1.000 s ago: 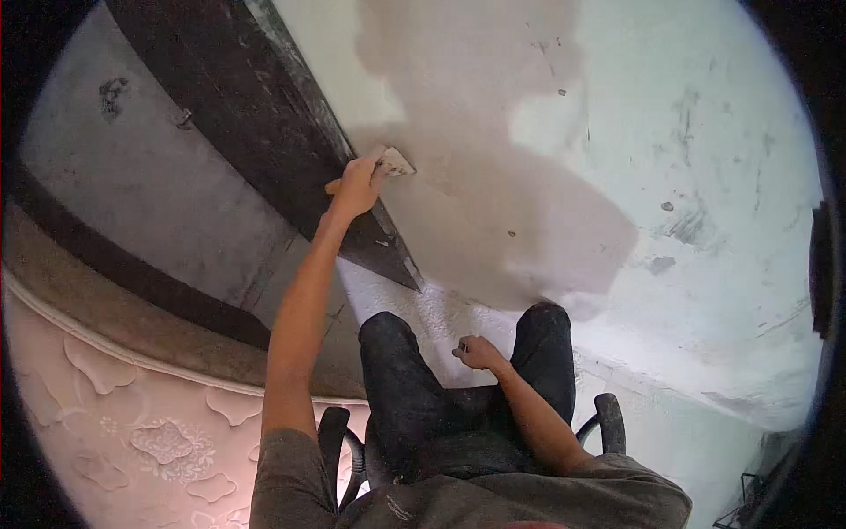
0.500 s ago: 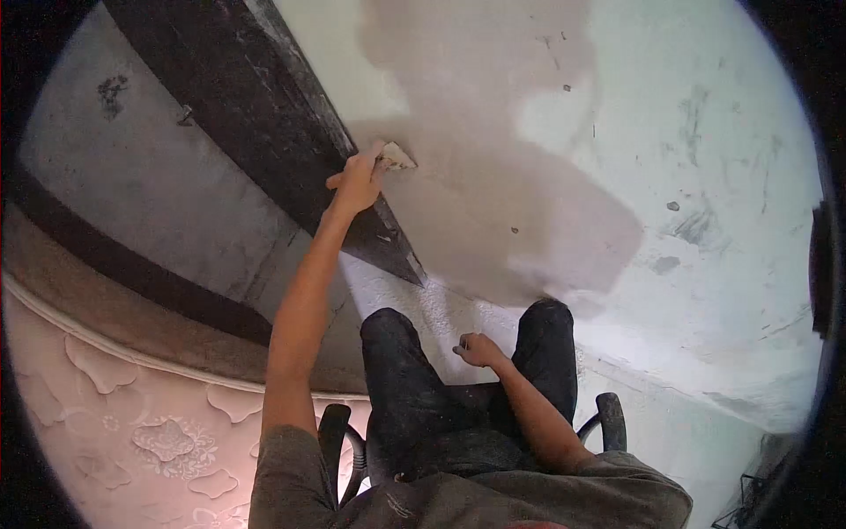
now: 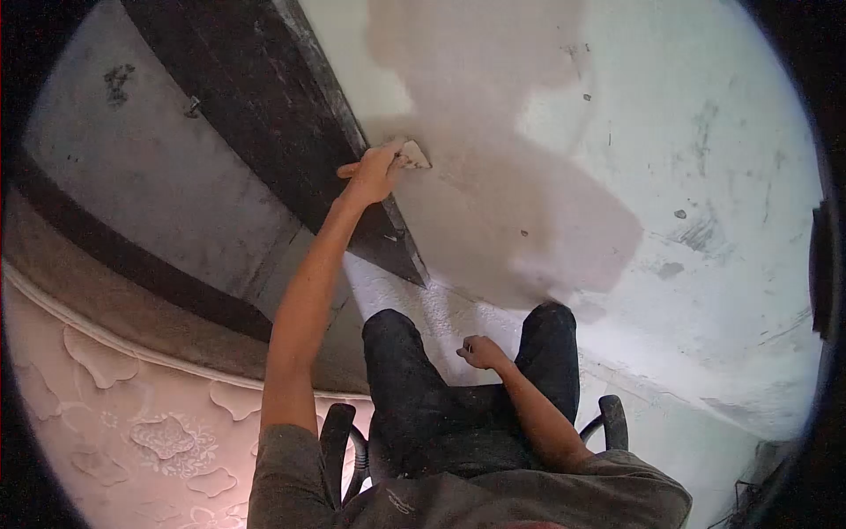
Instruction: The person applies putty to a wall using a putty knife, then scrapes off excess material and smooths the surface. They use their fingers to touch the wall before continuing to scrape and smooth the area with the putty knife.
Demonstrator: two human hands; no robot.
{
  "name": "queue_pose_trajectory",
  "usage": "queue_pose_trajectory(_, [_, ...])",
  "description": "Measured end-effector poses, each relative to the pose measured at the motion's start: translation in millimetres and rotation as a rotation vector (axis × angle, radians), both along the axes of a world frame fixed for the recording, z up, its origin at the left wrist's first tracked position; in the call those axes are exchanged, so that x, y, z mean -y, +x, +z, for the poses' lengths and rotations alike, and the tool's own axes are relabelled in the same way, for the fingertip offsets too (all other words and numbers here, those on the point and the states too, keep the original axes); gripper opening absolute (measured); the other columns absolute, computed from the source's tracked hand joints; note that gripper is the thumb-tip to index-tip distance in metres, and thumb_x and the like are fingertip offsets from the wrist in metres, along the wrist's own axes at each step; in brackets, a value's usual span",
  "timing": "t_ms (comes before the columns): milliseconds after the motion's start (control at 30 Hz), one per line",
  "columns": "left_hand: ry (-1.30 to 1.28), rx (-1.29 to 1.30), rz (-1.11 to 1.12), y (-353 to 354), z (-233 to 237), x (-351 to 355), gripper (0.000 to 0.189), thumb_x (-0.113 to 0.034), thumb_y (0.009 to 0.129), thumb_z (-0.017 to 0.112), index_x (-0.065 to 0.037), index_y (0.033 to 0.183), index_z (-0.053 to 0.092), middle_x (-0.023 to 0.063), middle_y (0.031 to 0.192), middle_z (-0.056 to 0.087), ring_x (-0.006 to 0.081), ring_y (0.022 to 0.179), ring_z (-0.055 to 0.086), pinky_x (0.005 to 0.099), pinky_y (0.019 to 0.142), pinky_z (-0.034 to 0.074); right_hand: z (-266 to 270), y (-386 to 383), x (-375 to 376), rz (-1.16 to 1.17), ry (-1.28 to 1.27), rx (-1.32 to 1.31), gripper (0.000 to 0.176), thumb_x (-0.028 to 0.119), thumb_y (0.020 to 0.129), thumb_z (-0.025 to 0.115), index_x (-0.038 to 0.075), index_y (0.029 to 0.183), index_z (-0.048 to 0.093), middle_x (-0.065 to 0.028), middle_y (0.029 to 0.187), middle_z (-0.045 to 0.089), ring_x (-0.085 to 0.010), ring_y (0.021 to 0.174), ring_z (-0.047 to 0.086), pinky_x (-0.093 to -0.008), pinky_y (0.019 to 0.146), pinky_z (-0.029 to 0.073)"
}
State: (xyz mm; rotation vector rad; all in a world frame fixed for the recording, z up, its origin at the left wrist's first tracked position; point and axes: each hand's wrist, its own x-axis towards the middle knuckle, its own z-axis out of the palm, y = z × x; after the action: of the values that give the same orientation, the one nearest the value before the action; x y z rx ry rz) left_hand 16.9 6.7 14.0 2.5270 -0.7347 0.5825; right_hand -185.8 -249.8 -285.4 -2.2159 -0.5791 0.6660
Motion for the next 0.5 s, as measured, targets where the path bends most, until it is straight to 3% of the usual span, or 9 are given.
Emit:
queue_pose_trajectory(67, [0.055, -0.113, 0.144, -17.5, 17.7, 14.3, 0.022, 0.0, 0.088, 0.051, 0.002, 0.11, 0.048, 0.0261, 0.092, 0.06, 0.0455, 0.09, 0.057, 0.0441, 0.075, 0.045, 16.2, 1.5, 0.2, -0.172, 0.112, 0.173, 0.029, 0.027, 0.082, 0.059, -0.002, 0.084, 0.059, -0.0221, 0.077, 0.063, -0.0411, 0.078, 0.061, -0.0488, 0.071, 0.048])
queue_pose_trajectory(100, [0.052, -0.106, 0.145, -14.0, 15.7, 9.9, 0.022, 0.0, 0.088, 0.051, 0.002, 0.11, 0.048, 0.0261, 0.092, 0.06, 0.0455, 0.09, 0.057, 0.0441, 0.075, 0.045, 35.0, 7.6, -0.2, -0.292, 0.184, 0.218, 0.023, 0.022, 0.081, 0.06, -0.001, 0.085, 0.057, -0.0216, 0.077, 0.062, -0.0411, 0.077, 0.06, -0.0491, 0.071, 0.046])
queue_pose_trajectory(133, [0.007, -0.075, 0.07, -7.7, 8.7, 4.4, 0.025, -0.001, 0.089, 0.051, 0.001, 0.114, 0.049, 0.026, 0.094, 0.06, 0.0447, 0.091, 0.058, 0.0439, 0.076, 0.046, 60.3, 16.3, 2.2, -0.411, 0.252, 0.264, 0.018, 0.017, 0.08, 0.06, 0.0, 0.085, 0.055, -0.0211, 0.077, 0.061, -0.041, 0.077, 0.059, -0.0494, 0.071, 0.045])
queue_pose_trajectory(200, [-0.05, -0.051, -0.003, -8.7, 3.4, 2.7, 0.029, -0.002, 0.089, 0.051, 0.001, 0.117, 0.049, 0.0259, 0.096, 0.06, 0.0439, 0.092, 0.058, 0.0437, 0.077, 0.046, 115.8, 30.3, 12.4, -0.468, 0.308, 0.626, 0.015, 0.009, 0.077, 0.061, 0.003, 0.088, 0.055, -0.0183, 0.088, 0.061, -0.0388, 0.084, 0.057, -0.0489, 0.075, 0.042])
queue_pose_trajectory(267, [-0.041, -0.137, 0.086, -15.5, 10.7, 7.6, 0.03, -0.003, 0.089, 0.052, 0.001, 0.119, 0.049, 0.0261, 0.098, 0.06, 0.043, 0.094, 0.058, 0.0436, 0.078, 0.046, 165.1, 41.7, 22.8, -0.549, 0.287, 0.945, 0.022, 0.009, 0.076, 0.06, 0.005, 0.097, 0.056, -0.0199, 0.117, 0.055, -0.0377, 0.11, 0.049, -0.0486, 0.093, 0.036])
queue_pose_trajectory(333, [-0.072, -0.044, 0.065, -12.1, -0.7, 4.1, 0.029, -0.004, 0.089, 0.053, 0.001, 0.117, 0.05, 0.0266, 0.098, 0.06, 0.0433, 0.094, 0.058, 0.044, 0.079, 0.045, 215.0, 53.7, 29.8, -0.629, 0.196, 1.285, 0.03, 0.008, 0.073, 0.06, 0.004, 0.103, 0.057, -0.019, 0.13, 0.048, -0.0395, 0.125, 0.038, -0.053, 0.101, 0.028])
queue_pose_trajectory(400, [-0.105, 0.045, 0.045, -9.2, -9.5, 1.8, 0.028, -0.004, 0.089, 0.053, 0.002, 0.115, 0.051, 0.027, 0.099, 0.06, 0.0436, 0.095, 0.058, 0.0444, 0.079, 0.045, 231.5, 72.9, 39.6, -0.724, 0.163, 1.497, 0.043, 0.014, 0.075, 0.06, 0.003, 0.116, 0.056, -0.0182, 0.136, 0.044, -0.0384, 0.134, 0.029, -0.0545, 0.108, 0.018])
queue_pose_trajectory(433, [-0.131, 0.054, 0.068, -8.9, -12.5, 1.9, 0.026, -0.005, 0.089, 0.053, 0.003, 0.113, 0.051, 0.0272, 0.099, 0.06, 0.0439, 0.095, 0.058, 0.0449, 0.079, 0.045, 235.1, 85.9, 42.9, -0.722, 0.157, 1.498, 0.043, 0.014, 0.075, 0.06, 0.003, 0.116, 0.056, -0.0182, 0.136, 0.044, -0.0384, 0.134, 0.029, -0.0545, 0.108, 0.018])
queue_pose_trajectory(500, [-0.162, 0.06, 0.093, -10.4, -14.0, 3.8, 0.024, -0.005, 0.089, 0.053, 0.003, 0.111, 0.052, 0.0275, 0.098, 0.06, 0.0442, 0.096, 0.058, 0.0455, 0.08, 0.044, 237.8, 112.2, 48.8, -0.832, -0.004, 1.513, 0.052, 0.022, 0.078, 0.058, 0.003, 0.126, 0.053, -0.0168, 0.144, 0.037, -0.0373, 0.14, 0.019, -0.056, 0.111, 0.008])
